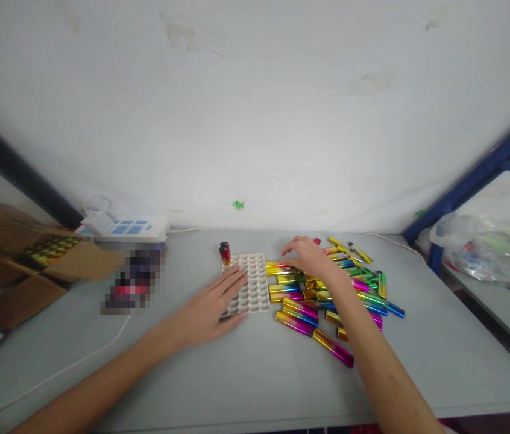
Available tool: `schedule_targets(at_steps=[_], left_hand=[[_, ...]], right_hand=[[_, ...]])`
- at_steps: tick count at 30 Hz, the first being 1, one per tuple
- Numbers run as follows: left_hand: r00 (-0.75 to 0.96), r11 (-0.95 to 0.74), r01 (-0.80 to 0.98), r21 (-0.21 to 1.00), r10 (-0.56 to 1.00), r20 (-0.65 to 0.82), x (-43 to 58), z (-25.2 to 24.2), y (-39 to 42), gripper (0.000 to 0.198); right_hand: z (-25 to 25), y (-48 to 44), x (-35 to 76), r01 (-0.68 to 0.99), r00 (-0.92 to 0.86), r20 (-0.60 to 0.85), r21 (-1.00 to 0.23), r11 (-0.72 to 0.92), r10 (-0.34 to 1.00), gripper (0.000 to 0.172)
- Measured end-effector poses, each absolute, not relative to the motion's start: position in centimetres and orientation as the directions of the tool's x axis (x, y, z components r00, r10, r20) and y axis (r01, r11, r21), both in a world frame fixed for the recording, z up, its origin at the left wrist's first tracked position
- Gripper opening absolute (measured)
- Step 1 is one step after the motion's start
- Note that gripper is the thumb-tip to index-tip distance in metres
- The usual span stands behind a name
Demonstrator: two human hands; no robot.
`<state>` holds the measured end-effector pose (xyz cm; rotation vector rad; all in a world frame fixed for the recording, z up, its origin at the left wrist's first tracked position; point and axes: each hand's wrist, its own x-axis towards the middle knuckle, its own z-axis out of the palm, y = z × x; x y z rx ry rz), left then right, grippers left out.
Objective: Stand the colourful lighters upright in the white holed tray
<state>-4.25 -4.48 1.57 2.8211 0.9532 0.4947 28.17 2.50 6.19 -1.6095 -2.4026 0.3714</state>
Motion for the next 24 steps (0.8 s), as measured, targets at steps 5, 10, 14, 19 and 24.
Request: schedule_targets(at_steps=[5, 10, 14, 19, 24], left_hand=[[0.759, -0.799, 0.563, 0.214, 0.601, 0.248, -4.3, 1.8, -4.3, 0.072], [0.750, -0.789, 0.567, 0.237, 0.613, 0.248, -4.3, 1.8, -3.8, 0.071], [0.746, -0.786, 0.568, 0.245, 0.617, 0.250, -4.2, 1.7, -3.5, 0.070], [0.725, -0.783, 0.557, 0.277, 0.621, 0.298, -3.7, 1.4, -3.5, 0.071], [0.721, -0.787, 0.551, 0.278, 0.617, 0.315, -3.1, 1.5, -3.4, 0.071]], right_hand=[[6.2, 3.4, 29.0, 0.880, -0.408, -0.097, -0.308, 0.362, 0.908, 0.017], [6.7, 3.7, 29.3, 0.843, -0.416, -0.047, -0.393, 0.366, 0.908, 0.019], [6.3, 3.2, 28.8, 0.596, -0.353, 0.140, -0.728, 0.338, 0.925, 0.033], [5.6, 1.7, 24.7, 0.132, -0.126, 0.210, -0.965, 0.226, 0.969, 0.044], [6.6, -0.4, 20.2, -0.253, -0.192, 0.066, -0.967, 0.016, 0.979, 0.047]])
